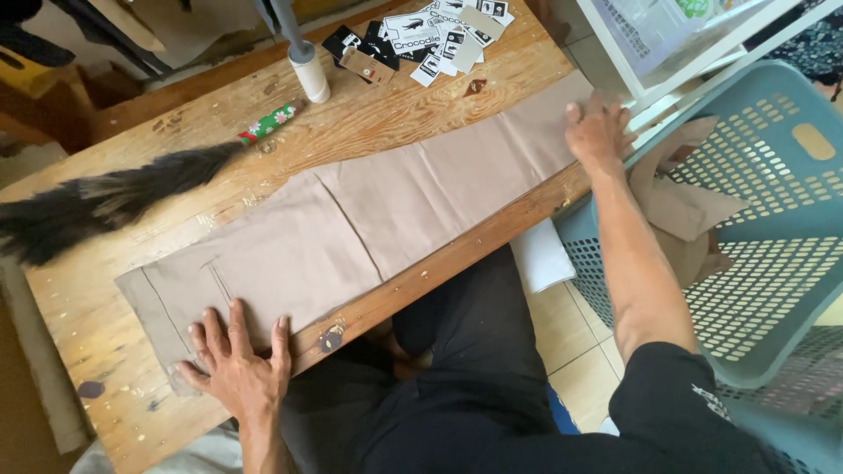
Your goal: A person takes a pair of trousers from a laundry basket, lays them flat on a wooden table, uses a lint roller to remove lint and debris from both sides, and then folds them neatly.
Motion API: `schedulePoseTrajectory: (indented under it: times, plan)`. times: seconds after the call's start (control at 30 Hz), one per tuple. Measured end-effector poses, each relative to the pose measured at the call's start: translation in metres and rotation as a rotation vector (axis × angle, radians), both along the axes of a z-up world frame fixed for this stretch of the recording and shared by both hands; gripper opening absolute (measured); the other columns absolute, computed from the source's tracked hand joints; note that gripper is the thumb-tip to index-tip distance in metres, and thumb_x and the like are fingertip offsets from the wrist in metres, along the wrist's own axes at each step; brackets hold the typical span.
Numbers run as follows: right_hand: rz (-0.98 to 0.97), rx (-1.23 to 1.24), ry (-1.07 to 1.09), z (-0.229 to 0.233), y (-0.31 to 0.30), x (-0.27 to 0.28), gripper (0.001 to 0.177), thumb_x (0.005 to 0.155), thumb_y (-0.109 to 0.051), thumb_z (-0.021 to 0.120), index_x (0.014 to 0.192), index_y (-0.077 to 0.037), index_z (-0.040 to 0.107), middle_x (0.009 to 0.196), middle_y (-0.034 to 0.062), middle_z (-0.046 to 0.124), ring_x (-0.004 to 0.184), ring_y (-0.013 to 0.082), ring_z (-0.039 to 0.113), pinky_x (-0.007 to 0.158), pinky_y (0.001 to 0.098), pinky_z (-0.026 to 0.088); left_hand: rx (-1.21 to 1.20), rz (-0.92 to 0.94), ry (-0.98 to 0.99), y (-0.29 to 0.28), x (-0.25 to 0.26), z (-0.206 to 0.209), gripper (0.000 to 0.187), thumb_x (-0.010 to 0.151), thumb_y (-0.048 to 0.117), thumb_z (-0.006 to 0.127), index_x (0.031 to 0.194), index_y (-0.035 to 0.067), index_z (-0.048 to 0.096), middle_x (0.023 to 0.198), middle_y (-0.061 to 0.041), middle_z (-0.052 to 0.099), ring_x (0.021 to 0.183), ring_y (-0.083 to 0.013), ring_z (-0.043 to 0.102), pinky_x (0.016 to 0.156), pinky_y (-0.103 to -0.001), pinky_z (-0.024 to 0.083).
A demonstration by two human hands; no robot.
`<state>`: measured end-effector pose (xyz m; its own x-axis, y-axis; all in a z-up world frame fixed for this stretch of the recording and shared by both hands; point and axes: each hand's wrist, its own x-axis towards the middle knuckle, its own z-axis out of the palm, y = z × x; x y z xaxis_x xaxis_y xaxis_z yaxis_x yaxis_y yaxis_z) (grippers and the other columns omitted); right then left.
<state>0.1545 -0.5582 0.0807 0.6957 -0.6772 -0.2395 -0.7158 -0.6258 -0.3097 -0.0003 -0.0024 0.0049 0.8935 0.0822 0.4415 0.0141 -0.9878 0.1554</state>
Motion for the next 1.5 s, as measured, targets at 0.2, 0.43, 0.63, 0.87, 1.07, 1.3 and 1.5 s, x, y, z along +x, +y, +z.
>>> schedulePoseTrajectory:
  times: [0.2,0.43,0.63,0.87,1.07,1.3,1.5]
  plan:
    - [0.000,-0.038,0.088,0.009,0.044,0.008,0.078,0.105,-0.060,0.018,0.167,-0.015,0.002,0.168,0.0190,-0.015,0.156,0.0375,-0.015,0.114,0.0703,-0.017,-0.023,0.034,0.048,-0.003,0.001,0.005,0.072,0.093,0.062,0.059,0.147,0.015,0.065,0.155,-0.017,0.057,0.148,-0.0378,0.044,0.109,-0.071,0.022]
    - [0.586,0.005,0.000,0.005,0.229,-0.018,0.082,0.100,-0.067,0.015,0.165,-0.018,0.003,0.166,0.0145,-0.024,0.154,0.0373,-0.018,0.118,0.0731,-0.012,-0.056,0.042,0.053,-0.007,0.002,0.008,0.071,0.090,0.058,0.064,0.145,0.015,0.065,0.155,-0.020,0.056,0.147,-0.0417,0.044,0.110,-0.073,0.020]
    - [0.994,-0.235,-0.122,-0.063,0.291,-0.028,0.073,0.102,-0.065,0.024,0.163,-0.025,0.023,0.170,0.0174,0.011,0.154,0.0437,0.012,0.110,0.0826,0.006,-0.123,0.059,0.055,0.001,0.002,0.002,0.070,0.088,0.060,0.067,0.142,0.016,0.064,0.153,-0.013,0.056,0.147,-0.0356,0.045,0.113,-0.073,0.016]
    - [1.012,-0.179,-0.148,-0.044,0.240,-0.027,0.070,0.103,-0.059,0.042,0.159,-0.016,0.041,0.165,0.0276,0.027,0.153,0.0455,0.022,0.111,0.0811,0.012,-0.194,0.116,-0.039,0.028,0.000,-0.026,0.043,0.102,0.044,0.063,0.138,0.019,0.065,0.151,-0.014,0.051,0.144,-0.0431,0.041,0.104,-0.073,0.028]
    - [1.013,-0.237,-0.162,-0.061,0.175,-0.012,0.065,0.107,-0.058,0.036,0.160,-0.019,0.041,0.167,0.0246,0.027,0.154,0.0441,0.022,0.113,0.0793,0.013,-0.304,-0.067,0.090,0.012,0.005,0.011,0.053,0.087,0.049,0.077,0.132,0.020,0.070,0.146,-0.018,0.055,0.142,-0.0448,0.044,0.105,-0.077,0.028]
    - [0.935,-0.217,-0.270,-0.041,0.199,-0.005,0.048,0.107,-0.036,0.051,0.146,-0.008,0.056,0.161,0.0239,0.039,0.149,0.0457,0.033,0.107,0.0783,0.030,-0.341,-0.185,0.149,-0.005,0.010,0.020,0.060,0.082,0.052,0.078,0.131,0.018,0.067,0.149,-0.019,0.052,0.142,-0.0407,0.045,0.111,-0.074,0.025]
    - [1.012,-0.083,-0.889,-0.115,0.223,0.071,0.021,0.102,-0.009,0.059,0.116,-0.016,0.072,0.114,0.0038,0.062,0.105,0.0274,0.062,0.092,0.0393,0.046,-0.290,-0.174,0.183,-0.004,0.010,0.016,0.064,0.087,0.057,0.069,0.140,0.022,0.060,0.154,-0.017,0.048,0.145,-0.0354,0.043,0.115,-0.070,0.021]
